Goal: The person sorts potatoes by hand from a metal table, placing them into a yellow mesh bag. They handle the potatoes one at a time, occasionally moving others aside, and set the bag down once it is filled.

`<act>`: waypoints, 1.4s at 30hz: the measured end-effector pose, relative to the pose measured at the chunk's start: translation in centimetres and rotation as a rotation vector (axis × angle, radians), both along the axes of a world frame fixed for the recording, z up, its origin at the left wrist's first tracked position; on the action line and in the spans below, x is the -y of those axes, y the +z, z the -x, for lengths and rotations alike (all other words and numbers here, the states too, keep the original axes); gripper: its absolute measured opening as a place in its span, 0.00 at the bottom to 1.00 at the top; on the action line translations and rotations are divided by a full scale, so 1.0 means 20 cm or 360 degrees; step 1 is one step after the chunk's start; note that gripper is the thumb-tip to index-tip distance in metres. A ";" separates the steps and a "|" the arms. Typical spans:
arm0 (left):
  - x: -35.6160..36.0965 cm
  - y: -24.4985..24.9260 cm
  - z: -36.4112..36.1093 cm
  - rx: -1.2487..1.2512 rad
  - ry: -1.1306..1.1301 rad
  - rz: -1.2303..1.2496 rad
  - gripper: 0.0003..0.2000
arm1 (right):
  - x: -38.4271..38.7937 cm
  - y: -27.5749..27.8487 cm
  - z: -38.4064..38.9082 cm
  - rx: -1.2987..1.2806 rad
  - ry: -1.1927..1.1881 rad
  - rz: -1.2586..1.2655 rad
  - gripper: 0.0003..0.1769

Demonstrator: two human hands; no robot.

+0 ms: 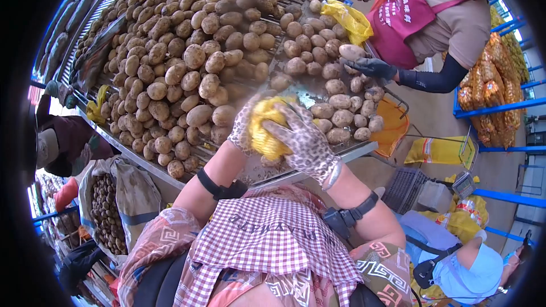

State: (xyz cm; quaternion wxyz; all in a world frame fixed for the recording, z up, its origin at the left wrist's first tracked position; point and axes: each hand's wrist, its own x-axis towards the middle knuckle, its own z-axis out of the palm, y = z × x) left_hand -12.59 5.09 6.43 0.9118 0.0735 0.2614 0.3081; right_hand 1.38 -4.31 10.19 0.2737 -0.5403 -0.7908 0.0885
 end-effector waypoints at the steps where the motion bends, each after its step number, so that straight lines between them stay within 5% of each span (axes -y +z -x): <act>1: -0.04 -0.08 0.05 0.0349 -0.0022 0.0061 0.23 | 0.06 -0.12 -0.08 -0.0012 -0.0070 0.0186 0.33; 2: -0.07 -0.16 0.11 0.0695 -0.0047 0.0117 0.23 | 0.11 -0.22 -0.15 -0.0025 -0.0141 0.0376 0.30; 4: -0.07 -0.02 0.14 0.0467 0.0014 0.0067 0.21 | 0.12 -0.32 -0.22 -0.0630 -0.0553 0.0694 0.28; 6: -0.05 0.00 0.10 0.0514 0.0285 0.0117 0.19 | 0.03 -0.23 -0.26 -0.0620 -0.0549 0.0076 0.32; 8: -0.07 -0.03 0.06 0.0724 0.0182 0.0096 0.19 | -0.13 0.02 -0.18 -0.0829 -0.0416 -0.0123 0.34; 10: -0.03 0.07 0.00 0.0458 0.0289 0.0304 0.20 | -0.22 0.19 -0.05 -0.0433 -0.0315 -0.0307 0.35; 11: -0.04 -0.03 0.02 0.0679 0.0229 0.0192 0.20 | -0.22 0.17 0.03 -0.0404 -0.0208 -0.0245 0.35; 12: -0.13 -0.06 0.00 0.1304 -0.0176 -0.0179 0.18 | -0.19 0.11 0.09 -0.0162 -0.0060 -0.0102 0.36; 14: -0.06 0.00 0.07 0.0690 0.0103 0.0055 0.17 | -0.09 -0.02 0.09 0.0046 0.0039 -0.0235 0.35; 15: -0.11 -0.15 0.09 0.0635 0.0438 0.0274 0.17 | -0.05 -0.16 0.02 -0.0030 -0.0128 0.0047 0.32; 18: -0.11 -0.10 0.16 0.0475 0.0627 0.0191 0.18 | -0.02 -0.35 -0.18 -0.0549 -0.0803 0.0467 0.28; 20: -0.07 -0.15 0.16 0.0517 0.0605 0.0210 0.20 | -0.10 -0.18 -0.15 -0.0453 -0.0567 -0.0080 0.30; 24: -0.04 -0.06 0.08 0.0683 0.0336 0.0140 0.23 | -0.23 0.18 0.12 -0.0251 -0.0190 -0.0257 0.34; 25: -0.11 -0.29 0.06 0.0930 0.0162 0.0017 0.24 | -0.20 0.13 0.15 -0.0059 -0.0048 -0.0115 0.34; 26: -0.08 -0.25 0.07 0.0567 0.0296 -0.0003 0.22 | -0.19 0.04 0.14 -0.0082 0.0096 -0.0304 0.35; 29: -0.06 -0.16 0.22 0.0514 0.0506 0.0229 0.18 | -0.11 -0.19 -0.08 -0.0228 -0.0549 0.0859 0.33; 30: -0.05 -0.13 0.23 0.0506 0.0520 0.0236 0.18 | -0.09 -0.19 -0.11 -0.0532 -0.0733 0.0836 0.31; 32: -0.03 -0.09 0.20 0.0339 0.0456 0.0064 0.19 | -0.14 -0.22 -0.14 -0.0437 -0.0544 0.0109 0.32; 35: -0.02 -0.04 0.13 0.0369 0.0368 0.0151 0.21 | -0.18 0.07 0.12 -0.0238 -0.0199 -0.0114 0.36; 38: 0.01 -0.06 0.16 0.0481 0.0202 0.0048 0.22 | -0.16 -0.17 0.06 0.0016 0.0124 -0.0284 0.36; 40: -0.01 -0.23 0.23 0.0761 0.0122 0.0074 0.24 | -0.21 -0.50 -0.16 -0.1429 -0.0465 0.0993 0.33; 41: 0.01 -0.16 0.23 0.0227 0.0318 0.0149 0.25 | -0.16 -0.29 -0.13 -0.0943 -0.0822 0.0897 0.29; 42: 0.00 -0.10 0.20 0.0231 0.0326 0.0150 0.25 | -0.17 -0.31 -0.13 -0.0660 -0.0788 0.0445 0.30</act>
